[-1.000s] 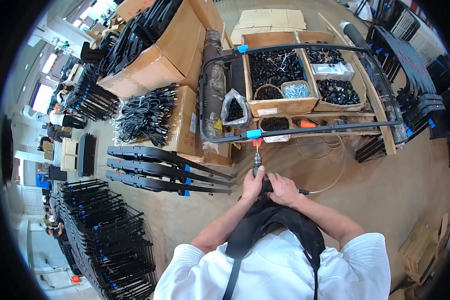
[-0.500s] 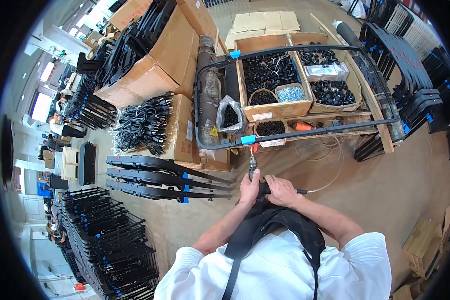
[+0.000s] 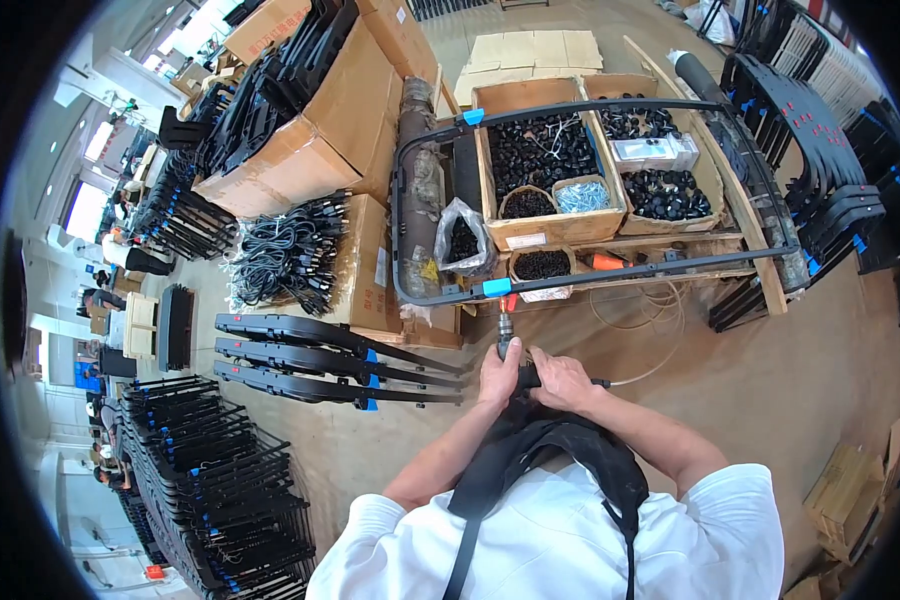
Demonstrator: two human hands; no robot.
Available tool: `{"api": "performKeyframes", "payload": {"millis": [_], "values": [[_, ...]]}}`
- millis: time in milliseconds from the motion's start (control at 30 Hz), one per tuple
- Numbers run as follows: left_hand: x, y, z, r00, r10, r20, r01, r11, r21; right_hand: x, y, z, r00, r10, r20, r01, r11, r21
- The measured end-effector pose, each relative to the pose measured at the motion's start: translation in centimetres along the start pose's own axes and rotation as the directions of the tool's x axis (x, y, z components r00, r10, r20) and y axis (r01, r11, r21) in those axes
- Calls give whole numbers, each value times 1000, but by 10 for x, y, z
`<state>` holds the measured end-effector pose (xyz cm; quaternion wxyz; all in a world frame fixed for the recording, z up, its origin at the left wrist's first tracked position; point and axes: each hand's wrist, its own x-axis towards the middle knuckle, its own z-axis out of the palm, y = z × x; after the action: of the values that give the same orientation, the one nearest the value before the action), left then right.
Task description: The recorder is assembling fitness equipment components at a factory workbench using a power drill and pliers.
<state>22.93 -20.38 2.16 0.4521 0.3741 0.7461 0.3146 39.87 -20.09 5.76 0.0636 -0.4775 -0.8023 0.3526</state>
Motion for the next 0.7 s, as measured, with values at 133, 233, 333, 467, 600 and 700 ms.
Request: {"api": "performKeyframes", "payload": {"millis": [133, 233, 333, 467, 600, 700], "values": [[4, 1, 0, 1000, -10, 12, 10, 1000, 7, 3, -4, -8, 998, 42, 43, -41, 999, -26], [9, -3, 2, 1000, -5, 4, 5, 1000, 7, 6, -6, -10, 998, 50, 43, -49, 998, -25], [13, -4, 3, 1000, 0, 10, 0, 1000, 31, 9, -5, -10, 996, 70, 47, -68, 997, -39], [16, -2, 4, 1000, 0, -20, 1, 999, 49, 12, -1, -3, 1000, 14, 23, -14, 1000, -17], [15, -3, 4, 1000, -14, -16, 14, 999, 30, 11, -6, 0, 996, -80, -31, 79, 997, -19], [11, -4, 1, 1000, -14, 15, 14, 1000, 5, 6, -9, -1, 995, -76, -63, 77, 997, 10]]}}
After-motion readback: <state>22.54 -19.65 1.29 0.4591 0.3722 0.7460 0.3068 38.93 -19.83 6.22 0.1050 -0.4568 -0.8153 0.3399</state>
